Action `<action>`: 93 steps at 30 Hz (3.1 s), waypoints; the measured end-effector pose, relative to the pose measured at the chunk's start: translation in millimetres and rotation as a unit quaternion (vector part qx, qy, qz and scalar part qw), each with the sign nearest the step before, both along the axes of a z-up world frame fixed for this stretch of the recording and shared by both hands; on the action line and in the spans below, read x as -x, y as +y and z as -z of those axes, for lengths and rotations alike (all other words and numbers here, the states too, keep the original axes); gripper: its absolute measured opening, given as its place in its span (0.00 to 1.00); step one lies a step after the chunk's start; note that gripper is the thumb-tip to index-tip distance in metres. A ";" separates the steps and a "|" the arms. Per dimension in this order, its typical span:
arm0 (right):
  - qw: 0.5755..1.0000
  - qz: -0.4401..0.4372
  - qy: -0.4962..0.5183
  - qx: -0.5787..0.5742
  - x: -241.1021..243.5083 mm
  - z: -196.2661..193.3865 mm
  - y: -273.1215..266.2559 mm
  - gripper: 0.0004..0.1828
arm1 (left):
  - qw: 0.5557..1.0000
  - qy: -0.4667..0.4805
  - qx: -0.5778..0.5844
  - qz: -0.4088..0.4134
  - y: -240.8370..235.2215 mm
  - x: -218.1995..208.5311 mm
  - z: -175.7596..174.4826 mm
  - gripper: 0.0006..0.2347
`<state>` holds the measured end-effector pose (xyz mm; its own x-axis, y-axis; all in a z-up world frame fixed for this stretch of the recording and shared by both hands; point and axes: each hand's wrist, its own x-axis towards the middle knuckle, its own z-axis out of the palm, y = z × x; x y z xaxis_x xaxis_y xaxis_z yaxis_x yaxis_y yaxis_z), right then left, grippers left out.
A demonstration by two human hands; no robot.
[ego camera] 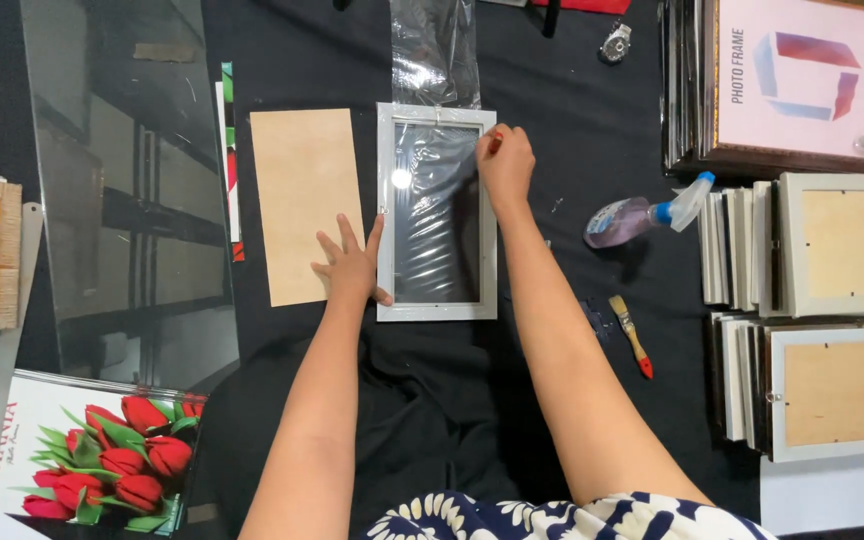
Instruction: The person removes the backboard and protective film from a photo frame, then uses a brush to wipe the glass surface. They handle the frame, backboard, and brush while working at a table with other frames and supplies nearby.
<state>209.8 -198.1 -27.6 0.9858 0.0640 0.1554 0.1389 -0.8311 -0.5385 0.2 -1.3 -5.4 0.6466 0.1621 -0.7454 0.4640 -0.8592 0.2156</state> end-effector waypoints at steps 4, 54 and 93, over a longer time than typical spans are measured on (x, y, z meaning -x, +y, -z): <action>0.954 -0.048 0.161 -0.246 9.9 0.8 63.8 0.06 | 1.000 -0.003 0.006 -0.002 0.3 -0.2 -2.5 0.66; 0.978 -0.134 0.141 -0.076 206.8 -46.4 -9.1 0.05 | 1.000 0.007 -0.009 0.013 1.1 -1.3 8.7 0.67; 0.967 -0.074 0.084 -0.230 89.8 -11.2 25.5 0.09 | 0.998 0.043 -0.048 0.007 -9.2 -8.0 26.8 0.69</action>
